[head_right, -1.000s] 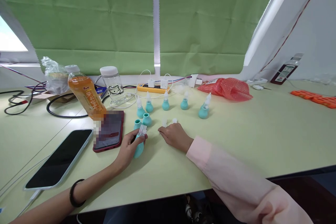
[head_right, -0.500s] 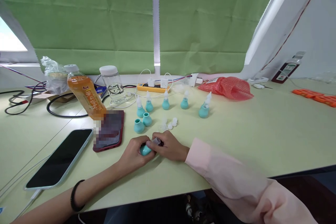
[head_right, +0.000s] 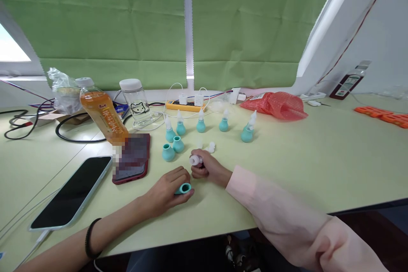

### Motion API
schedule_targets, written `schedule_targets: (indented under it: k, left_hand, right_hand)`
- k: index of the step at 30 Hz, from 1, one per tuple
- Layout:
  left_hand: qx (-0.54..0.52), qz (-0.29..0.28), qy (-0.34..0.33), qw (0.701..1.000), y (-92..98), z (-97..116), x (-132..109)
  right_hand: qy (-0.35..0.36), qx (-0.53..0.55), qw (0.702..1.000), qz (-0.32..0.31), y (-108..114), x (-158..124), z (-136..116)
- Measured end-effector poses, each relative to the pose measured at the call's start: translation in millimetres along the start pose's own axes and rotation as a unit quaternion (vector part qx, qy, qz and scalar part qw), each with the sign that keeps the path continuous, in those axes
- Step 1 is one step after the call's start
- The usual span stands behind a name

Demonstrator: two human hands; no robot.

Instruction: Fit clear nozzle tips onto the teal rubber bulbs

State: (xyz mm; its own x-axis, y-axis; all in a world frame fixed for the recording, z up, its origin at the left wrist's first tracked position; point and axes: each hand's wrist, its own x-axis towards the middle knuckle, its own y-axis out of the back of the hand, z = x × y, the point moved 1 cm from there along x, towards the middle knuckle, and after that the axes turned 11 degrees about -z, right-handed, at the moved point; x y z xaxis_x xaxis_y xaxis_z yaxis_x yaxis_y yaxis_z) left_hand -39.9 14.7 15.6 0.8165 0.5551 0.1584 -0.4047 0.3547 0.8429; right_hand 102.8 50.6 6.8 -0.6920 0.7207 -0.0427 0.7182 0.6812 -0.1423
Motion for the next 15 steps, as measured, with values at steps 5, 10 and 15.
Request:
schedule_targets:
  k: [5,10,15]
  left_hand:
    - [0.005,0.083,0.021,0.996,3.6,1.6,-3.3]
    - [0.03,0.142,0.078,0.986,-1.2,-10.9,-1.0]
    - [0.015,0.175,0.075,0.982,-4.4,-18.8,0.9]
  right_hand:
    - [0.161,-0.103,0.96,0.205,27.9,-6.6,-24.6]
    - [0.185,-0.418,0.814,0.359,62.5,-14.1,-33.9]
    - [0.049,-0.546,0.764,0.341,87.0,-6.2,-18.9]
